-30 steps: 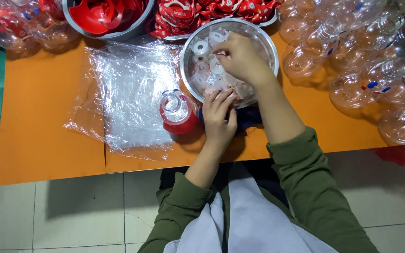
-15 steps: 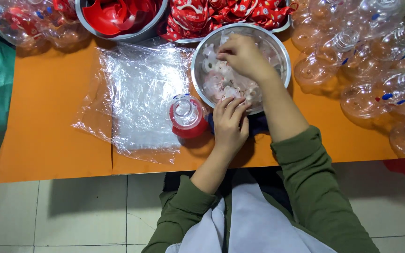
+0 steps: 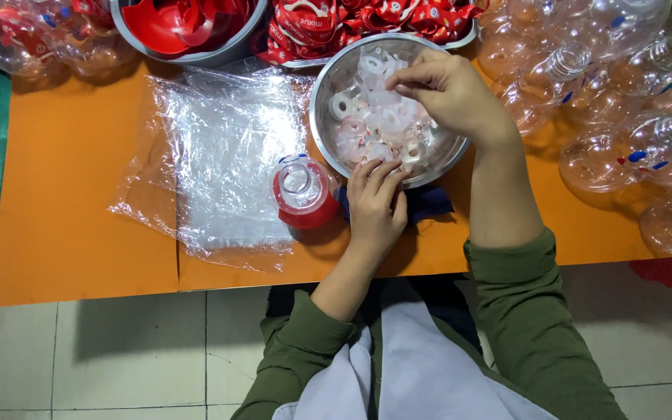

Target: Assembling plastic bottles by attaching caps and lanyards at a workspace.

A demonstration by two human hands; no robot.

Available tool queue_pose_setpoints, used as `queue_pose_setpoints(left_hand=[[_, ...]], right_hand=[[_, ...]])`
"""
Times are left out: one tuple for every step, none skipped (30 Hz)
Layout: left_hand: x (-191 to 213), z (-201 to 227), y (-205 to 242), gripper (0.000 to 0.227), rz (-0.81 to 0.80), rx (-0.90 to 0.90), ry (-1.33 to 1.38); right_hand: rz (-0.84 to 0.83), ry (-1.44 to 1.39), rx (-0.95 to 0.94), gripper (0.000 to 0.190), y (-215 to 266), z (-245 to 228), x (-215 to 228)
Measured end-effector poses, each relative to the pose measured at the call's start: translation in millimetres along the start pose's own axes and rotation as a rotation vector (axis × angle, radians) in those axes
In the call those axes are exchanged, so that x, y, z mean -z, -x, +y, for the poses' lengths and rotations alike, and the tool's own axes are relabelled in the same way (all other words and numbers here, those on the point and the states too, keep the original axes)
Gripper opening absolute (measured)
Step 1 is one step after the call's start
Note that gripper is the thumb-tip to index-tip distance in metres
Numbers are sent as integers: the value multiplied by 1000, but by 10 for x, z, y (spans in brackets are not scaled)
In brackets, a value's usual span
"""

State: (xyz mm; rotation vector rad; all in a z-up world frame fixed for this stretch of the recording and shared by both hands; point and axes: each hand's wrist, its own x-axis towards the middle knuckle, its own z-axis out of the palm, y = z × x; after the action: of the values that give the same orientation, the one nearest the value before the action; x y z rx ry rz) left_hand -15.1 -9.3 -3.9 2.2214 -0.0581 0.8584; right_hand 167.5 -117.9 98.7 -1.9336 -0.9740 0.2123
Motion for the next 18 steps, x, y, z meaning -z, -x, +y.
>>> queue_pose_setpoints(left_hand=[[-7,-4,-13,30,2,0,0],[-10,-3,-7,29,5,-1,-5],[-14,-3,-2,29,7,-2,-9],[-15,-11,0,29,9,-2,-10],[-16,-20,1,30,1,-10,-6],[-16,-24,10,31,-9,-17,-1],[-26,-29,19,31,-10,-16,0],[-40,-37,21,29,-3,-23,-5],[-53,-45,23,28,3,-29,-11],[-39,-28,4,28,6,-29,-11],[-25,-13,-15,27,13,-37,-10],[-8,7,-20,26,17,-43,-7],[-9,13,-9,26,17,-41,-8],[-10,13,-11,27,13,-37,-6],[-9,12,-14,27,10,-32,-4],[-25,1,-6,27,12,-32,-6],[-39,-12,1,27,14,-40,-7],[-55,-25,8,26,17,-46,-7]], right_hand=[[0,1,1,17,5,-133,5],[-27,47,-142,18,26,-262,1],[-54,93,-285,20,47,-392,-3],[-55,94,-284,20,45,-263,-24],[-141,313,-254,23,42,-136,-44],[-228,531,-223,29,48,-8,-66],[-228,530,-224,29,7,28,-112],[-208,535,-182,27,-42,64,-154],[-187,540,-140,25,-91,99,-197],[-188,541,-138,25,-184,-22,-257],[-205,493,-211,23,-277,-143,-318],[-222,444,-286,24,-357,-262,-387],[-224,443,-287,24,-444,-257,-482],[-213,463,-319,34,-541,-255,-570],[-202,483,-351,47,-639,-254,-658],[-202,483,-348,47,-711,72,-768],[-204,688,-283,31,-786,396,-881],[-204,891,-213,15,-864,721,-994]])
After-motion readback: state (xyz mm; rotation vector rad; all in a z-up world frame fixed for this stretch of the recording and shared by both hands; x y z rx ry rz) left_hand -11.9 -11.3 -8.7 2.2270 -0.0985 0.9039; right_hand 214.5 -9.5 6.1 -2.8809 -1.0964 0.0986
